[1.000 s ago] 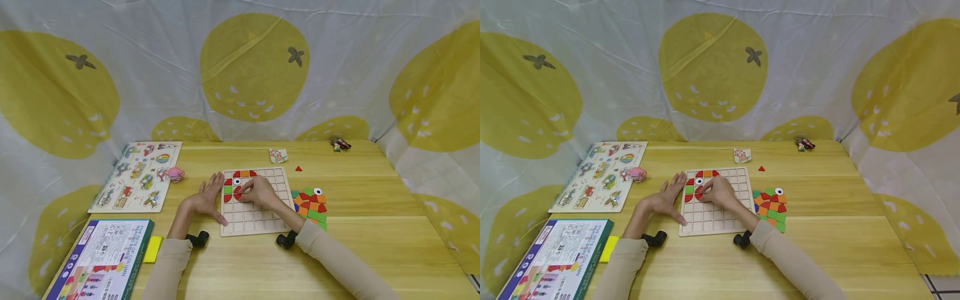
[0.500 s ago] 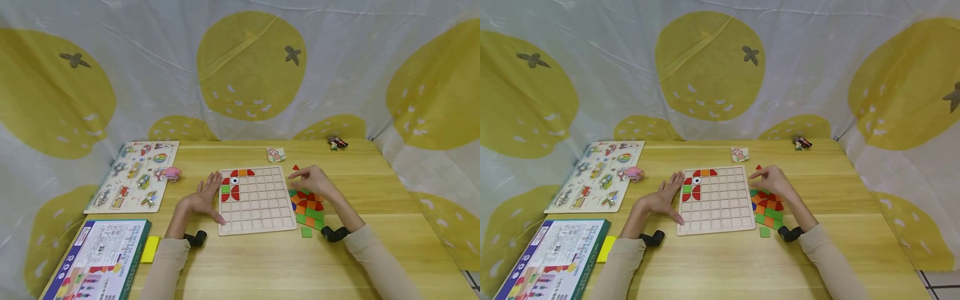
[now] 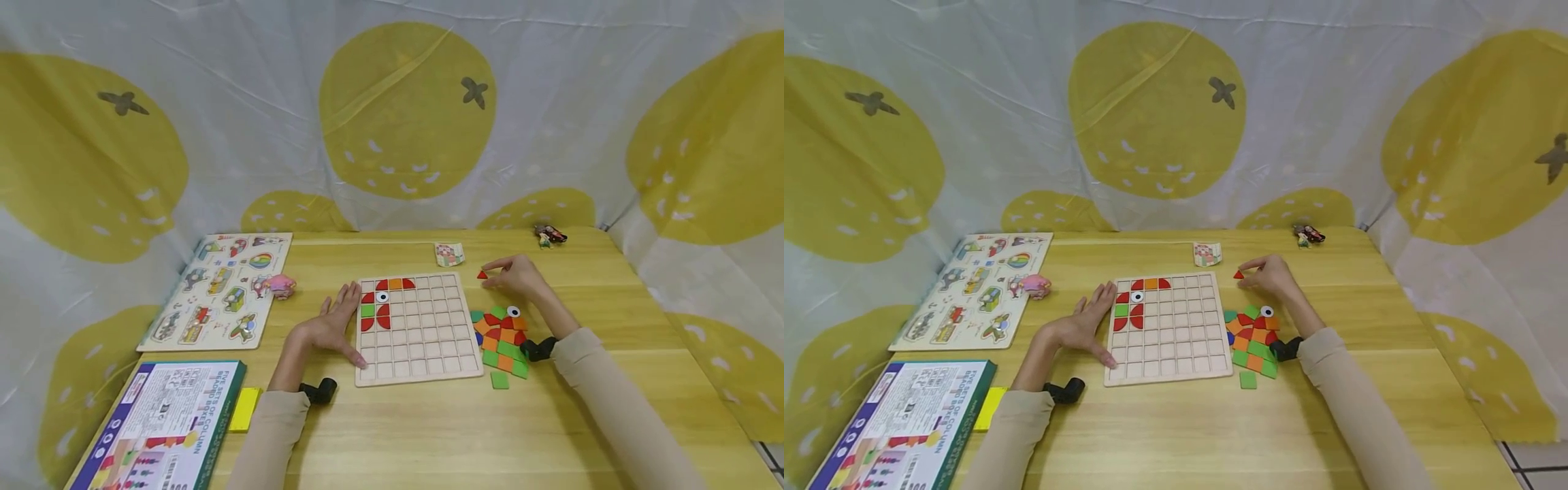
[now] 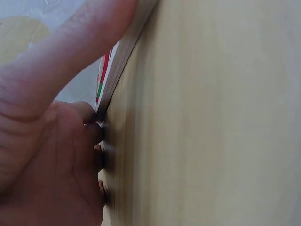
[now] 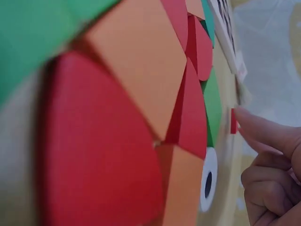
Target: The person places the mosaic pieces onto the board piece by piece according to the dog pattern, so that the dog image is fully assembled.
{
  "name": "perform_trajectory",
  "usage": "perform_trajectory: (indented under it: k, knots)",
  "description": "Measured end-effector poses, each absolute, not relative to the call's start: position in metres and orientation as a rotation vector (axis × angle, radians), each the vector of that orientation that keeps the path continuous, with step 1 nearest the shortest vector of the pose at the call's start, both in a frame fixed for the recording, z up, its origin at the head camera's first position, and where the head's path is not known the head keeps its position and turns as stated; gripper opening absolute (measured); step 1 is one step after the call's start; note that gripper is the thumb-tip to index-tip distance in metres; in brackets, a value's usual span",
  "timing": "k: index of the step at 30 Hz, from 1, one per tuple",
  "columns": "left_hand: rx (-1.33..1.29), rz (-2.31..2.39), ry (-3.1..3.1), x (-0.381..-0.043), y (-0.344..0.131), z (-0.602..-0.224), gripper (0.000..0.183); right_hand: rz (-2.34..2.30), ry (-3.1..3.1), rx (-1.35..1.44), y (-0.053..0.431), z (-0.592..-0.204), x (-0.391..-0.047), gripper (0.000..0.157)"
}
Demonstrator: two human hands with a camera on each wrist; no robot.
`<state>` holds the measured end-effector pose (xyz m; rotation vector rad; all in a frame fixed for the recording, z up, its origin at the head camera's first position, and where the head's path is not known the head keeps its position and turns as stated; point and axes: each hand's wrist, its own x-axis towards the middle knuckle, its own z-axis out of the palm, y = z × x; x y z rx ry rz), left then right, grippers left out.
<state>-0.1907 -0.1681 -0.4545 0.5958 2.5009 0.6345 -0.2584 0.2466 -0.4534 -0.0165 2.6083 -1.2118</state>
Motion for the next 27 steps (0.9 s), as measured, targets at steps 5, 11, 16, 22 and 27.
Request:
perform_trajectory:
  k: [5, 11, 16, 22, 27]
  knots:
    - [0.590, 0.649, 2.488, -0.191, -0.167, -0.454, 0.150, -1.201, 2.628, 0.005, 0.242, -0.460, -0.271, 0.030]
    - [0.579, 0.649, 2.492, -0.191, -0.168, -0.454, 0.149, -1.184, 2.686, -0.085, 0.243, -0.461, -0.271, 0.028]
    - [0.575, 0.637, 2.496, -0.191, -0.171, -0.454, 0.149, -1.256, 2.645, -0.156, 0.223, -0.451, -0.262, 0.022]
    - [0.577, 0.654, 2.500, -0.191, -0.172, -0.454, 0.148, -1.323, 2.517, -0.268, 0.151, -0.439, -0.249, 0.017]
    - [0.585, 0.647, 2.502, -0.191, -0.170, -0.455, 0.149, -1.329, 2.517, -0.383, 0.098, -0.446, -0.248, 0.015]
